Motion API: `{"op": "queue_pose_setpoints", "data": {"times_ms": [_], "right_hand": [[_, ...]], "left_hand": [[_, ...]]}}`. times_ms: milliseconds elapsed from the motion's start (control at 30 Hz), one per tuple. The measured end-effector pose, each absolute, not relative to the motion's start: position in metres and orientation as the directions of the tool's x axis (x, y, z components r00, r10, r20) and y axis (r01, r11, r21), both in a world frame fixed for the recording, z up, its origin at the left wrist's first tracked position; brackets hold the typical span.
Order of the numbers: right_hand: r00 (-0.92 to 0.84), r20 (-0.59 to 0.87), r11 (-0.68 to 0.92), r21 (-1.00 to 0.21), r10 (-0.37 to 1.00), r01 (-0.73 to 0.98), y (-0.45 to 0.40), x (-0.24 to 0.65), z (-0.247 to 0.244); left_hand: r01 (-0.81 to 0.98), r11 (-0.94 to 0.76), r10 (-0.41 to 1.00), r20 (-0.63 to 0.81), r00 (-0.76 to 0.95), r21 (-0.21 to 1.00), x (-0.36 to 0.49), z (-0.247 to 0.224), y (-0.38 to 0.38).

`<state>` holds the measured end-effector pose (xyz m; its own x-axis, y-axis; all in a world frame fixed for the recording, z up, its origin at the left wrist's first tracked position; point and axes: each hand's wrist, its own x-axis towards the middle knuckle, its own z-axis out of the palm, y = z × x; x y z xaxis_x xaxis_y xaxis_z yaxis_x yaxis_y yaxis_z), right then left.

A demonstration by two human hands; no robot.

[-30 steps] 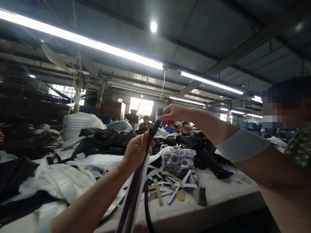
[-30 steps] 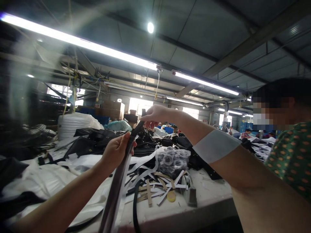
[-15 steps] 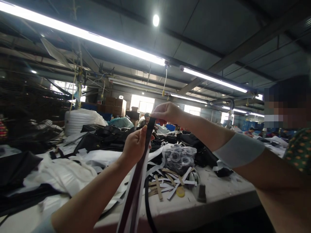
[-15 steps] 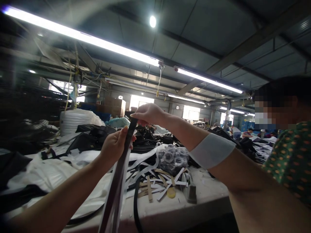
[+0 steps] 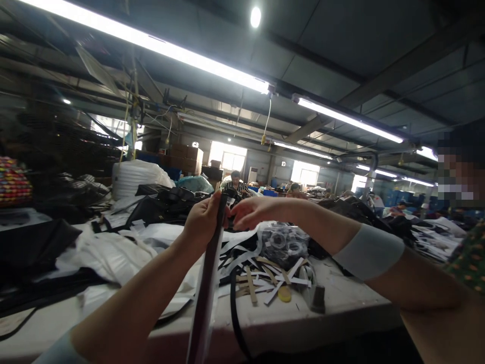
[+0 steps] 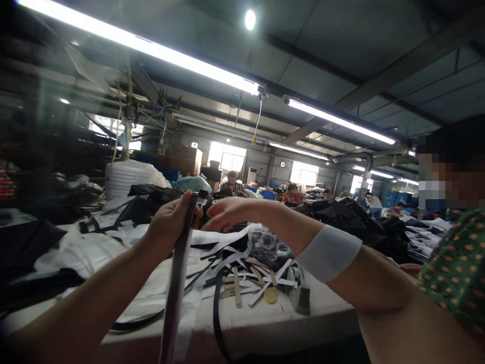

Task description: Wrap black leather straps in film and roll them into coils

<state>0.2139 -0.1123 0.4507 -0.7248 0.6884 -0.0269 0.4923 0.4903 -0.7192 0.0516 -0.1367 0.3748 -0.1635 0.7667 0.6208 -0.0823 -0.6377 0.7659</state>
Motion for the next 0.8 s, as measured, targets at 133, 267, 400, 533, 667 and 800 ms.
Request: {"op": "queue_pose_setpoints", "data": {"times_ms": [133,267,400,533,667,800], "right_hand": [[-0.832,-0.186,0.3,-0.874,0.522,0.383,-0.113,0.193,0.379],[-0.858,-0.124,0.127,-0.968,0.499,0.214,-0.121,0.165,0.305],[-0.857,-0.066,0.126,-0.98,0.511,0.151,-0.137,0.142,0.246],[-0.828,-0.085,-0.089,-0.995,0.555,0.043,-0.155,0.12,0.181],[-0.759,-0.111,-0.11,-0.993,0.641,0.052,-0.165,0.105,0.109],[-0.773,-0.121,0.001,-0.988,0.622,0.156,-0.164,0.098,0.055]], "left_hand": [[-0.217,-0.583,0.812,0.572,-0.117,0.783,0.045,0.361,-0.139],[-0.263,-0.495,0.866,0.493,-0.078,0.828,0.032,0.33,-0.148],[-0.318,-0.369,0.929,0.336,-0.155,0.873,0.005,0.288,-0.16],[-0.345,-0.298,0.921,0.174,-0.349,0.89,-0.042,0.247,-0.183],[-0.377,-0.13,0.909,-0.042,-0.414,0.917,-0.107,0.207,-0.245],[-0.293,0.223,0.828,-0.339,-0.446,0.93,-0.17,0.165,-0.344]]}}
